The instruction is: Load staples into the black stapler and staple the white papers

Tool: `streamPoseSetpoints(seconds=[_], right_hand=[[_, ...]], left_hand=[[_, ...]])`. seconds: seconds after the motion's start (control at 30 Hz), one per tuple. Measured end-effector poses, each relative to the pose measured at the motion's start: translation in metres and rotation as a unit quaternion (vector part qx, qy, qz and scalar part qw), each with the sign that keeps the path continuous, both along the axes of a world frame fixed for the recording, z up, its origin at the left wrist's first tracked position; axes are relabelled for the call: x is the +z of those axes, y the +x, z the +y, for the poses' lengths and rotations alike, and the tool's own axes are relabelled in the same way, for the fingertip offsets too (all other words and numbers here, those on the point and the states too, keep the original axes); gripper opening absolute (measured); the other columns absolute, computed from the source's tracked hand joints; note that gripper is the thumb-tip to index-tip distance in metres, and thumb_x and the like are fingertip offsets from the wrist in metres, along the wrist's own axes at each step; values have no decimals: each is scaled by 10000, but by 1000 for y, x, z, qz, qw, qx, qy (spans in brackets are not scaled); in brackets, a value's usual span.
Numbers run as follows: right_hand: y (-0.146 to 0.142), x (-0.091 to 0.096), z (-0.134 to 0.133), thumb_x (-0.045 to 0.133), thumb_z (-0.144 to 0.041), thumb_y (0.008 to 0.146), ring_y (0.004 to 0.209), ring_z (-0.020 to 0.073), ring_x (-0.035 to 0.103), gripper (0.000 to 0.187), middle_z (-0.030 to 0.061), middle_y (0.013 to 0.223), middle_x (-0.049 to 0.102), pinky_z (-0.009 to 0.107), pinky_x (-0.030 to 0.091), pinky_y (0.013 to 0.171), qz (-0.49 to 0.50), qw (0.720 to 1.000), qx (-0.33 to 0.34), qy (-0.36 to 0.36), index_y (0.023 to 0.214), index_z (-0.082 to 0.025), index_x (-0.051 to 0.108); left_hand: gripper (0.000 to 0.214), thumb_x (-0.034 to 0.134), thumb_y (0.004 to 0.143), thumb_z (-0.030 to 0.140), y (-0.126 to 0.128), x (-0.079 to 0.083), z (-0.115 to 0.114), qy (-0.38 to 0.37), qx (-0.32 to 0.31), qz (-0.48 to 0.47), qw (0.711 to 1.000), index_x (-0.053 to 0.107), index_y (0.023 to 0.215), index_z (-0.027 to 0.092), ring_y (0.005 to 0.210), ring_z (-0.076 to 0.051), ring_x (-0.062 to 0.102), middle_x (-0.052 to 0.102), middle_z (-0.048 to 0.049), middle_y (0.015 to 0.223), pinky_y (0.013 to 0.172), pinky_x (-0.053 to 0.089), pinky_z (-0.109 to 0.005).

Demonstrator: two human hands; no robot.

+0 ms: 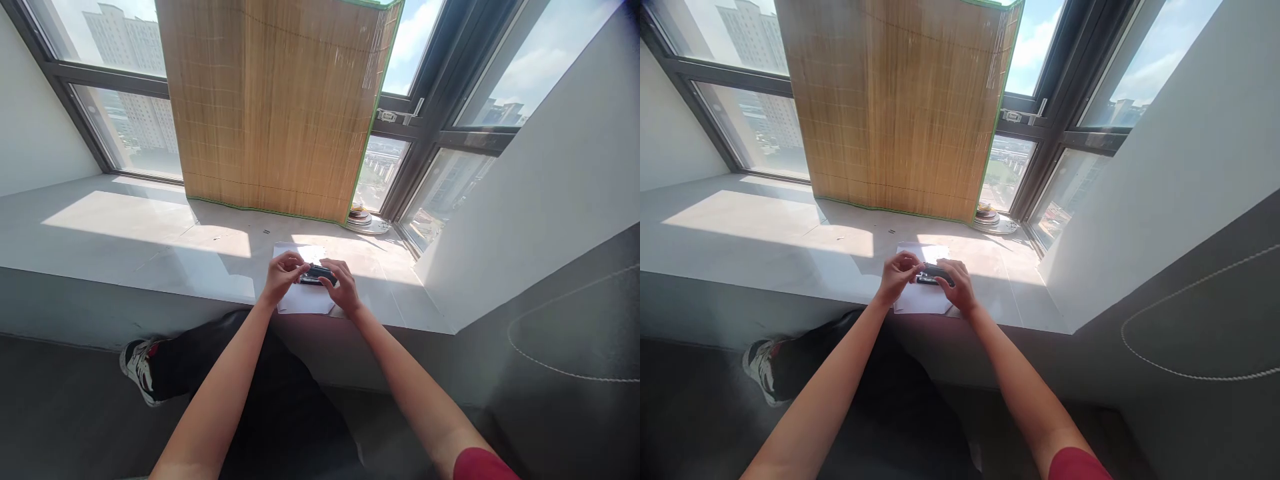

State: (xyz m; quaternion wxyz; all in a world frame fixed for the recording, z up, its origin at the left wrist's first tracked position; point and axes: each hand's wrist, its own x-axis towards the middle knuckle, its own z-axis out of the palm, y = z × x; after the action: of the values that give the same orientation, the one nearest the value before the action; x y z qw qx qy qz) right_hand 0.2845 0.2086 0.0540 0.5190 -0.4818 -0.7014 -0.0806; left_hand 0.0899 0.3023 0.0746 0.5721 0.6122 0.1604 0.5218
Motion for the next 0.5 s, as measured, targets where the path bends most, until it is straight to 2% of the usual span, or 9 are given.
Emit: streamPoseSetpoints(seconds=[0.07, 0.13, 0.23, 0.33, 0.4, 0.5], right_hand=[[-5, 4, -5, 678, -306, 1059, 1219, 286, 716, 297, 109, 1300, 780, 491, 612, 1029, -40, 998, 45, 29, 1354, -292, 711], [-9, 9, -10, 644, -237, 1076, 1114, 251, 750, 298, 84, 1224, 810, 444, 637, 947, -65, 994, 71, 50, 1353, -305, 729], [-12, 18, -16, 632, -198, 1079, 969, 218, 765, 280, 48, 1099, 837, 401, 644, 856, -78, 992, 79, 56, 1281, -323, 780], [-7, 26, -18, 677, -232, 1061, 916, 212, 762, 205, 36, 1028, 839, 390, 642, 823, -61, 994, 71, 49, 1166, -328, 825], [7, 29, -12, 693, -284, 1054, 913, 218, 759, 155, 43, 1010, 837, 398, 637, 833, -22, 998, 32, 44, 1078, -312, 843], [47, 31, 14, 679, -396, 1035, 960, 246, 761, 217, 73, 1044, 838, 407, 628, 835, 88, 990, -106, 36, 997, -270, 851]], left_hand=[[474, 997, 713, 537, 0, 2, -5, 35, -56, 33, 997, 714, 847, 182, 487, -77, 557, 736, -13, 743, 426, 437, -212], [487, 999, 706, 548, -1, 3, -8, 52, -87, 49, 994, 708, 828, 177, 490, -75, 545, 720, -10, 723, 421, 421, -208], [461, 979, 747, 539, -1, 4, -10, 59, -111, 60, 990, 718, 860, 176, 478, -70, 524, 719, -8, 710, 429, 409, -209], [434, 947, 795, 539, 0, 5, -10, 52, -122, 55, 990, 735, 909, 178, 520, -89, 575, 759, -34, 792, 471, 457, -230], [428, 869, 872, 582, 1, 5, -11, 41, -106, 44, 993, 735, 918, 178, 535, -96, 594, 776, -53, 841, 492, 466, -244], [482, 710, 989, 629, 1, 4, -9, 18, -57, 28, 998, 699, 819, 178, 481, -81, 525, 749, -44, 752, 478, 403, -243]])
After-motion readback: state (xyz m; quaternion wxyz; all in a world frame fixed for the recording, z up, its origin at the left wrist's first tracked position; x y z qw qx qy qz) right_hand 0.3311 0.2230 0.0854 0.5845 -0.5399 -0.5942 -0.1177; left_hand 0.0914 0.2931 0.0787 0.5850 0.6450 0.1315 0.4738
